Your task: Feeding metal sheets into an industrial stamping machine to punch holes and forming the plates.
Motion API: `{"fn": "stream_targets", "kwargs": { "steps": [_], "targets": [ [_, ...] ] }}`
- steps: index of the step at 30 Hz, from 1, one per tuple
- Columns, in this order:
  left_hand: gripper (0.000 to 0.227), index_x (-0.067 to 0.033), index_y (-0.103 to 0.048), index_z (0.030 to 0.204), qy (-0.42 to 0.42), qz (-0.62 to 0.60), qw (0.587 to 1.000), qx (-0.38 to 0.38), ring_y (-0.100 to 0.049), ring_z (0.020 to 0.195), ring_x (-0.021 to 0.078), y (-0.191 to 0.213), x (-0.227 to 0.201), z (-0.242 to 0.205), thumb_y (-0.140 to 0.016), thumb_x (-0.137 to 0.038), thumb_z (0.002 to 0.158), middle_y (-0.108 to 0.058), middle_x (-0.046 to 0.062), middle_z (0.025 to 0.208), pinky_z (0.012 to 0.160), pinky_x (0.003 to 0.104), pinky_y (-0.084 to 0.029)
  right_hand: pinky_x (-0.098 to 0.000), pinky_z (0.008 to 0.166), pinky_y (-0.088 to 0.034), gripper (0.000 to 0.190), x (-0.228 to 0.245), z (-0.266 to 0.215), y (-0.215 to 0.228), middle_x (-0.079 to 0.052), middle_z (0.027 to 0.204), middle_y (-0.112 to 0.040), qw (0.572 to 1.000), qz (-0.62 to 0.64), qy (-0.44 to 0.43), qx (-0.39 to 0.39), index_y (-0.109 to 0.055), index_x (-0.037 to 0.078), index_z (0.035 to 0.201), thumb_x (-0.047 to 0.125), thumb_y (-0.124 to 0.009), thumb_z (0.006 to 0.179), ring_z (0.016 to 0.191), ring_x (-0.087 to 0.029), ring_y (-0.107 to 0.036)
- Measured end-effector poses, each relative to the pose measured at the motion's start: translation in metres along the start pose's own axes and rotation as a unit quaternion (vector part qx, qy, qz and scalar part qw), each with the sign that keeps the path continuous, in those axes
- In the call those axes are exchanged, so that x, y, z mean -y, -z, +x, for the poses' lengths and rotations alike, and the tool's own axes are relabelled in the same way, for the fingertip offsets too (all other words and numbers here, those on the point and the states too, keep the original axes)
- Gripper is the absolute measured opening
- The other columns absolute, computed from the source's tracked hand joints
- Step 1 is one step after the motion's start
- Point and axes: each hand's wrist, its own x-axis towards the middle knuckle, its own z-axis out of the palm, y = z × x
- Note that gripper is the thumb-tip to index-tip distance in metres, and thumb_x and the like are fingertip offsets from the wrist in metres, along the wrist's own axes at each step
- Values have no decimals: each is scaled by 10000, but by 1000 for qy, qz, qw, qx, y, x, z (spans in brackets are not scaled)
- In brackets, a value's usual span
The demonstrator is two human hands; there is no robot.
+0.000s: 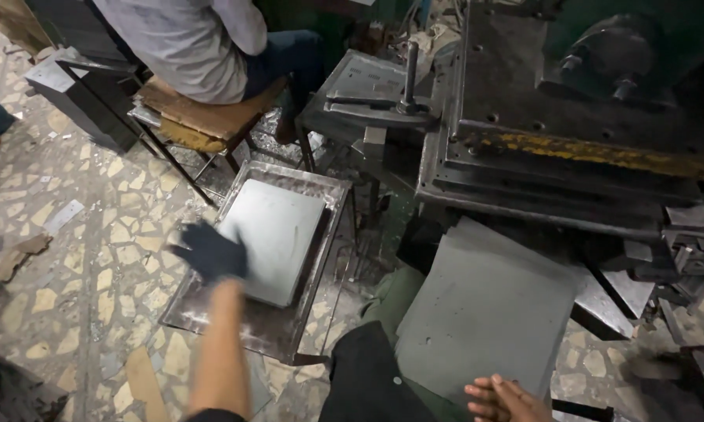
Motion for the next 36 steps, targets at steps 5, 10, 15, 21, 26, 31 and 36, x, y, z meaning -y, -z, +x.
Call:
{"fn": "stream_targets", "kwargs": {
  "steps": [5, 10, 15, 21, 26, 31, 36],
  "targets": [
    [907, 14, -554, 1368, -166, -79, 983, 12, -488, 1342, 457, 31, -66, -138, -681, -628, 740, -557, 281, 1411, 1198, 644, -252, -543, 728, -587, 431, -27, 21, 11, -452, 1096, -767, 997, 14, 78, 8, -638, -224, 1215, 131, -477, 1031, 828, -510, -736],
    [701, 2, -558, 1304, -192, -46, 980, 21, -498, 1281, 447, 23, -68, -127, -711, -403, 754, -563, 262, 1362, 1187, 623, -287, -566, 778, -542, 431, 15, -66, -88, -418, 1182, -736, 994, 9, 31, -103, -632, -187, 1280, 154, -478, 1065, 908, -481, -677],
    [309, 29, -575, 1095, -239, -38, 966, -92, -576, 944, 413, 31, -52, -100, -567, -127, 829, -588, 243, 1065, 1043, 625, -444, -555, 759, -547, 439, 19, -72, -96, -413, 1150, -736, 994, 0, 28, -106, -649, -196, 1258, 163, -485, 1063, 864, -464, -669],
    [488, -184, -756, 1133, -207, -257, 944, -2, -713, 868, 338, 60, 63, 10, -701, -126, 652, -778, 44, 1076, 760, 458, -545, -550, 806, -568, 457, 27, -63, -93, -382, 1216, -735, 996, -41, 9, -77, -610, -173, 1298, 181, -413, 1088, 904, -437, -676],
    [946, -63, -391, 1554, -116, 91, 974, 175, -394, 1462, 424, 43, 65, -14, -597, -652, 843, -410, 253, 1593, 1183, 691, -231, -553, 784, -566, 466, 25, -61, -92, -409, 1199, -725, 998, -37, 29, -50, -610, -191, 1290, 180, -436, 1068, 889, -454, -678],
    [851, 23, -495, 1409, -241, -136, 951, 139, -404, 1402, 436, 26, -50, -99, -715, -521, 794, -488, 270, 1458, 1193, 639, -210, -553, 786, -544, 464, 31, -70, -101, -388, 1201, -719, 996, -38, 26, -72, -610, -181, 1283, 202, -460, 1068, 909, -444, -661],
    [556, -57, -655, 1194, -425, -332, 842, -15, -462, 1285, 493, 123, -135, -106, -722, -341, 721, -519, 271, 1401, 1049, 594, -371, -571, 789, -551, 432, 45, -81, -113, -387, 1132, -727, 994, -64, 47, -73, -625, -172, 1241, 194, -476, 1067, 888, -455, -660]
  ]
}}
